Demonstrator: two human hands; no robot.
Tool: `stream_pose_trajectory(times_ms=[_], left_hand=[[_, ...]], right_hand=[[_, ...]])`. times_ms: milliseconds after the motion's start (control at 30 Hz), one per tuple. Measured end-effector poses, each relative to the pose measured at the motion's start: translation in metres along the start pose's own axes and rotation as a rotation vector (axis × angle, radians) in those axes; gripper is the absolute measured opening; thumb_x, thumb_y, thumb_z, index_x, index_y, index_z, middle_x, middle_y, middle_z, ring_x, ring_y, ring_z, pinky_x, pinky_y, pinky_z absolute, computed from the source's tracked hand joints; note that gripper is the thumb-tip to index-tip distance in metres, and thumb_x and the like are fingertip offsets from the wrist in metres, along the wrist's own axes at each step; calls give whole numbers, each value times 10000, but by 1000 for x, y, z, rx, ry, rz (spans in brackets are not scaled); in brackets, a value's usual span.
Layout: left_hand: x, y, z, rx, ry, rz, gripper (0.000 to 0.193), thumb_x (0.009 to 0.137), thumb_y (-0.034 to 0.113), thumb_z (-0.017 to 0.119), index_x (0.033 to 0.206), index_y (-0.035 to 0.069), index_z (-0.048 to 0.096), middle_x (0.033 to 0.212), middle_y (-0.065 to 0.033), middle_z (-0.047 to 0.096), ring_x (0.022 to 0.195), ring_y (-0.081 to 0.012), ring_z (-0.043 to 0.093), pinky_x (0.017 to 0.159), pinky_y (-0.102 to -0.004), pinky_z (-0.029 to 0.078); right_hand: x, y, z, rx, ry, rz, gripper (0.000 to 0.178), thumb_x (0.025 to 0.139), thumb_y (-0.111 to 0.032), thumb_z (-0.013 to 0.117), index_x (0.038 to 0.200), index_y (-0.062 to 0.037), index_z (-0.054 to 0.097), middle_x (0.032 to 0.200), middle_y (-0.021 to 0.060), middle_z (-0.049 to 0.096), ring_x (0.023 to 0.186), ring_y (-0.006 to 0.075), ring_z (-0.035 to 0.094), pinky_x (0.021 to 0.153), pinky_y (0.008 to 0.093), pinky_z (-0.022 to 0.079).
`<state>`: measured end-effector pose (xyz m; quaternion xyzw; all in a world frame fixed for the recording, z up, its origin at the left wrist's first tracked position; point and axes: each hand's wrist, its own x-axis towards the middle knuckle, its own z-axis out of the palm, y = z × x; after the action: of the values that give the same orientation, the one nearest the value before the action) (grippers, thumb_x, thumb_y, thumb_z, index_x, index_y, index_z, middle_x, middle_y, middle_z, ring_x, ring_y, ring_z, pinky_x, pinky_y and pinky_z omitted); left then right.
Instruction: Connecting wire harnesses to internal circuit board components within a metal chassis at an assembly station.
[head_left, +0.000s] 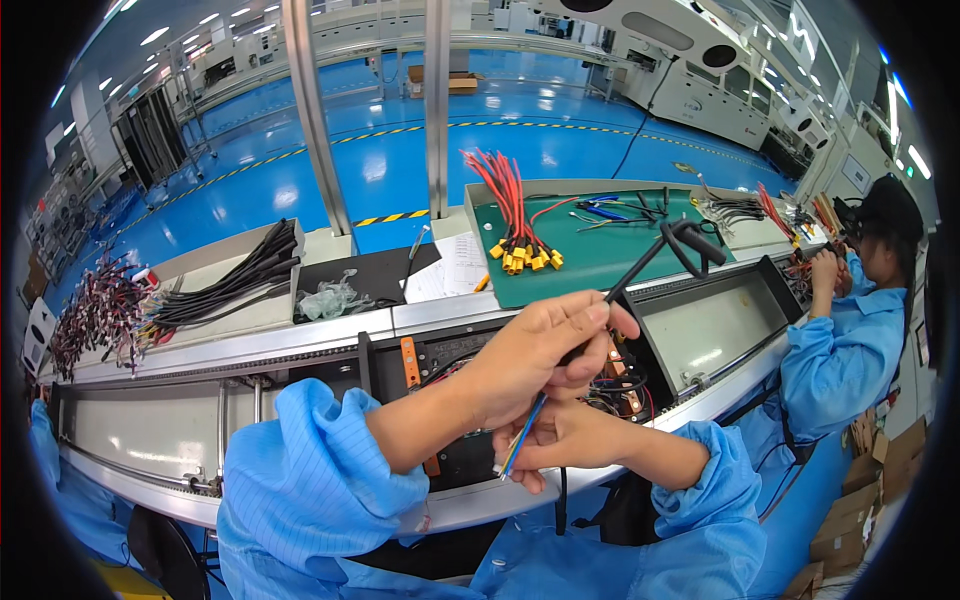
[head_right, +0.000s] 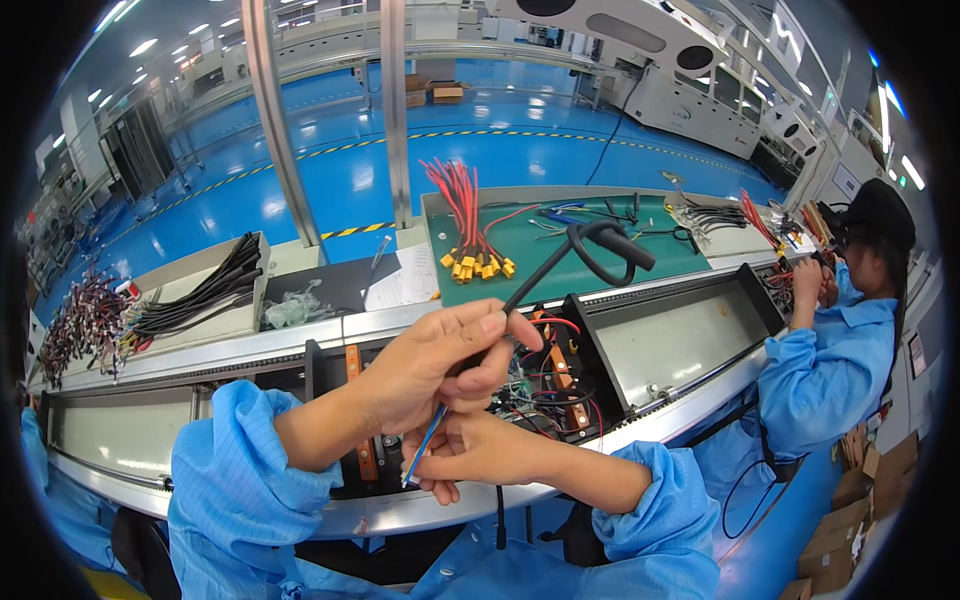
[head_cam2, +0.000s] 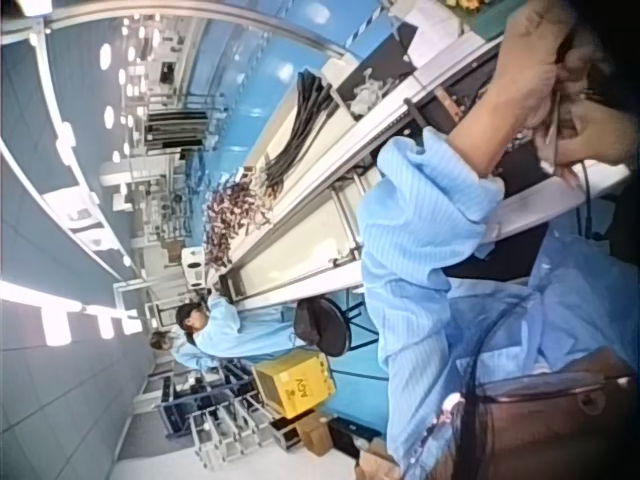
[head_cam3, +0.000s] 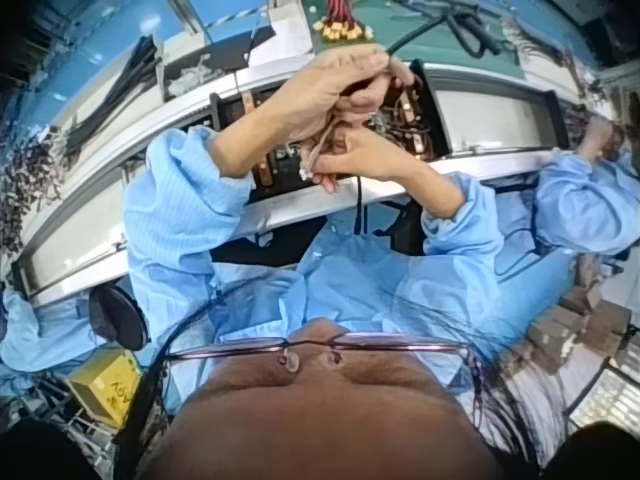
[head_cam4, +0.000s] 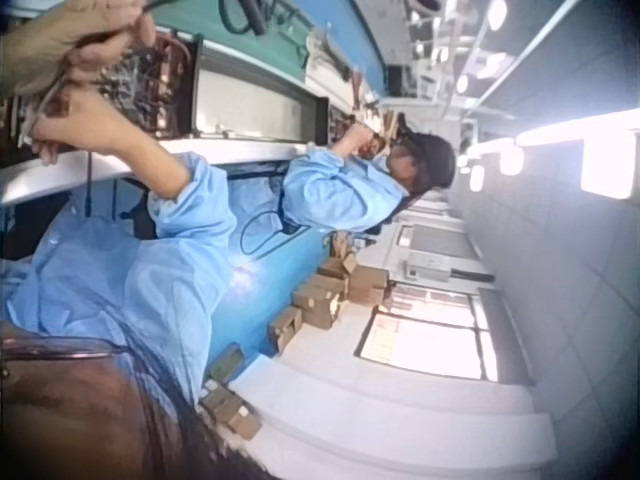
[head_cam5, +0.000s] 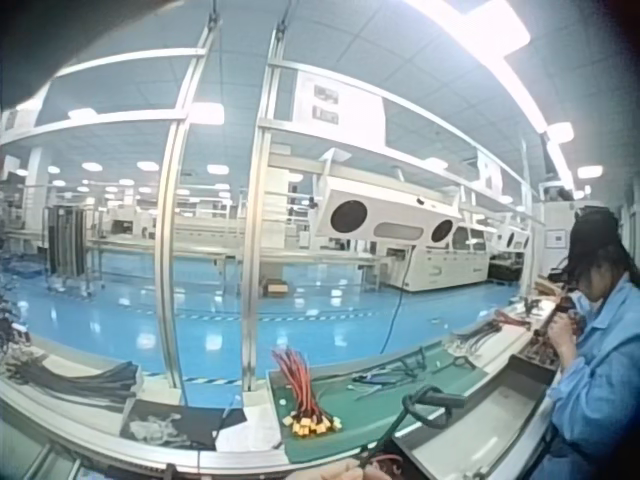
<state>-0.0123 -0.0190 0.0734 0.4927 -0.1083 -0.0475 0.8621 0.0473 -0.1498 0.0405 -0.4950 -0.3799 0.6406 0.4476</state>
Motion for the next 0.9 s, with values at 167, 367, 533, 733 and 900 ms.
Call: stream_pose_trajectory(times_ms=[167,367,533,733,900], left_hand=[[8,-6,14,495,-83,3,295,992,217,445,1093,-12,602,686,-32,529,585,-77,440,508,-187,348],[15,3,33,912,-214,89,268,959,157,468,1069,-20,636,857,-87,633,774,-164,572,698,-261,462],[12,-1,14,640,175,73,220,910,79,504,1050,-14,645,941,-92,648,810,-176,592,738,-285,478],[-21,-71,21,1422,113,340,316,837,67,594,1129,-45,553,1100,-181,581,893,-287,566,786,-344,469],[-16,-96,18,1660,137,409,418,821,128,631,1148,-102,511,1202,-235,513,915,-311,522,810,-399,417]], right_hand=[[-9,2,3,-170,59,26,86,880,-90,634,874,-5,634,737,80,635,589,120,599,554,222,478],[-39,19,0,-367,141,-177,159,813,-24,688,947,40,630,807,55,673,612,130,619,602,225,512],[-68,-9,-17,-329,449,-585,68,782,9,672,832,28,630,726,127,650,600,158,608,534,237,482],[-93,2,-46,-567,782,-726,67,766,26,677,812,-10,644,735,74,626,580,137,546,548,239,441],[-91,23,-63,-679,759,-710,40,779,-3,673,795,3,636,745,105,650,593,142,546,556,234,421]])
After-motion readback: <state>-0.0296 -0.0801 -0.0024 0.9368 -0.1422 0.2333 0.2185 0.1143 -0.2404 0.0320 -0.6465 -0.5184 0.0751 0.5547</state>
